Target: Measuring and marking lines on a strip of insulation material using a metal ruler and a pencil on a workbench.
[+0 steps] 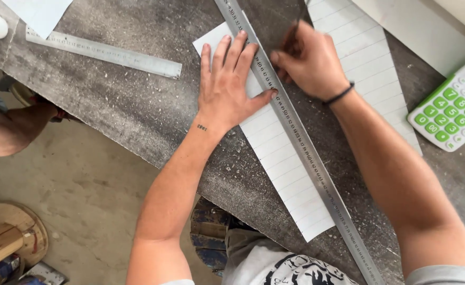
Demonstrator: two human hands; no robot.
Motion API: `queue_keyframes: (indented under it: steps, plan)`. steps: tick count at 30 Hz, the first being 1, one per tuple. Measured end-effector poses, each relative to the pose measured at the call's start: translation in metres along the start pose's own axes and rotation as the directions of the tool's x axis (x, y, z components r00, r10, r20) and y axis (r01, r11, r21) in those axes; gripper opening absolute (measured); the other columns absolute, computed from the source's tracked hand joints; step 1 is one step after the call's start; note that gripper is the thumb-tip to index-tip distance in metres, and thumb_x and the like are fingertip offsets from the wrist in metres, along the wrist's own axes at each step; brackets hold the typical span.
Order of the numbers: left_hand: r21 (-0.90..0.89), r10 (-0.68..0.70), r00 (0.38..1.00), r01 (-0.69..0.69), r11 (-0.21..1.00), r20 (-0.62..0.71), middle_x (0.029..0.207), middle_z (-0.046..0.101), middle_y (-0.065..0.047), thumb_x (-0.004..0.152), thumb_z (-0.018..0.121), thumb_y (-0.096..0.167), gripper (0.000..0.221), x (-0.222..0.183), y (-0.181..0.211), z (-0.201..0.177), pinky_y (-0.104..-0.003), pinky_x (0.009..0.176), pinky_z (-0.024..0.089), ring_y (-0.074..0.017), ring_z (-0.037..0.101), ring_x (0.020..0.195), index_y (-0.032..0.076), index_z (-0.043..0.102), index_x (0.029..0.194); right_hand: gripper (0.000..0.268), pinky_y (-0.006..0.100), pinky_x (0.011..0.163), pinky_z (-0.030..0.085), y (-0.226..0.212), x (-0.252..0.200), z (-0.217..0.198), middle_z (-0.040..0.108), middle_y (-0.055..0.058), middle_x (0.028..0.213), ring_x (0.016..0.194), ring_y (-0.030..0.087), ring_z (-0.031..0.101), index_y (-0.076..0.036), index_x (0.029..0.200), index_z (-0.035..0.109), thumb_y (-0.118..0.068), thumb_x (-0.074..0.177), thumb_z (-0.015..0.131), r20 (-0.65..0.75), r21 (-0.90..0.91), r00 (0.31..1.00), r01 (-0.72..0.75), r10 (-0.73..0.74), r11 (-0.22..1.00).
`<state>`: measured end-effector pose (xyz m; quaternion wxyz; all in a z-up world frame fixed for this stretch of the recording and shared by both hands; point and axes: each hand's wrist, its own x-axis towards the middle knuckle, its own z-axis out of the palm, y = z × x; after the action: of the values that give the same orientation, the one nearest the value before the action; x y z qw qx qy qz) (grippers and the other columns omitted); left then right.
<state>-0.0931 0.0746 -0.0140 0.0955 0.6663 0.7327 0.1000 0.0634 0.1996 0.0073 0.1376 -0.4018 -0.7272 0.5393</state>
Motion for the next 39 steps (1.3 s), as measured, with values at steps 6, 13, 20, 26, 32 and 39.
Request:
queue_keyframes:
  steps: [6, 13, 20, 26, 32, 39]
  plan:
    - [-0.002, -0.005, 1.000, 0.004, 1.000, -0.020, 0.165, 0.031, -0.012, 0.088, 0.070, 0.077, 0.095, 0.001, 0.002, -0.001, -0.064, 0.124, 0.014, -0.0366, 0.031, 0.152, 0.012, 0.044, 0.152, 0.024, 0.019, 0.056, 0.053, 0.025, 0.097, 0.018, 0.069, 0.000, 0.065, 0.055, 0.005, 0.066, -0.010, 0.081, 0.064, -0.012, 0.105, 0.065, 0.022, -0.049, 0.993, 0.121, -0.120, 0.991]
    - [-0.038, -0.005, 0.999, 0.003, 0.999, -0.043, 0.162, 0.038, -0.013, 0.084, 0.073, 0.075, 0.094, 0.002, 0.000, -0.003, -0.063, 0.125, 0.013, -0.0351, 0.033, 0.151, 0.013, 0.047, 0.149, 0.028, 0.023, 0.075, 0.048, 0.040, 0.146, 0.026, 0.067, -0.018, 0.070, 0.068, -0.004, 0.062, -0.026, 0.081, 0.069, -0.025, 0.097, 0.046, 0.057, -0.337, 0.997, -0.028, 0.050, 0.941]
    - [-0.057, 0.006, 0.991, -0.013, 0.998, -0.134, 0.160, 0.044, -0.009, 0.091, 0.075, 0.065, 0.082, -0.004, 0.002, -0.001, -0.061, 0.124, 0.020, -0.0322, 0.041, 0.149, 0.014, 0.049, 0.150, 0.014, 0.044, 0.078, 0.045, 0.001, 0.012, -0.004, 0.070, 0.014, 0.095, 0.087, 0.032, 0.063, 0.000, 0.101, 0.068, -0.008, 0.112, 0.065, -0.151, -0.466, 0.761, 0.508, -0.630, 0.725]
    - [-0.097, 0.213, 0.867, -0.284, 0.954, -0.451, 0.121, 0.078, -0.007, 0.105, 0.063, 0.026, 0.028, -0.023, 0.002, 0.002, -0.048, 0.111, 0.050, -0.0191, 0.075, 0.110, 0.011, 0.070, 0.127, 0.014, 0.034, 0.063, 0.048, 0.046, -0.201, -0.056, 0.064, 0.005, 0.079, 0.065, 0.021, 0.062, -0.007, 0.092, 0.059, -0.002, 0.101, 0.049, 0.077, -0.405, 0.868, 0.476, -0.490, 0.781]
    - [0.057, 0.394, 0.901, -0.391, 0.919, -0.181, 0.153, 0.055, -0.007, 0.105, 0.049, 0.050, 0.051, -0.115, 0.061, 0.002, -0.056, 0.115, 0.045, -0.0281, 0.058, 0.136, 0.021, 0.053, 0.147, 0.044, 0.055, 0.118, 0.033, 0.103, -0.343, -0.035, 0.067, -0.003, 0.140, 0.134, 0.026, 0.058, -0.024, 0.122, 0.069, -0.053, 0.088, 0.069, 0.248, -0.549, 0.848, 0.521, -0.468, 0.653]
    - [-0.053, 0.356, 0.916, -0.372, 0.927, -0.187, 0.147, 0.058, -0.014, 0.102, 0.052, 0.053, 0.052, -0.186, 0.079, -0.001, -0.061, 0.116, 0.036, -0.0419, 0.051, 0.138, 0.016, 0.066, 0.137, 0.043, 0.048, 0.123, 0.029, 0.106, -0.368, -0.025, 0.057, -0.004, 0.149, 0.144, 0.027, 0.048, -0.026, 0.139, 0.058, -0.043, 0.100, 0.052, 0.223, -0.712, 0.843, 0.484, -0.490, 0.509]
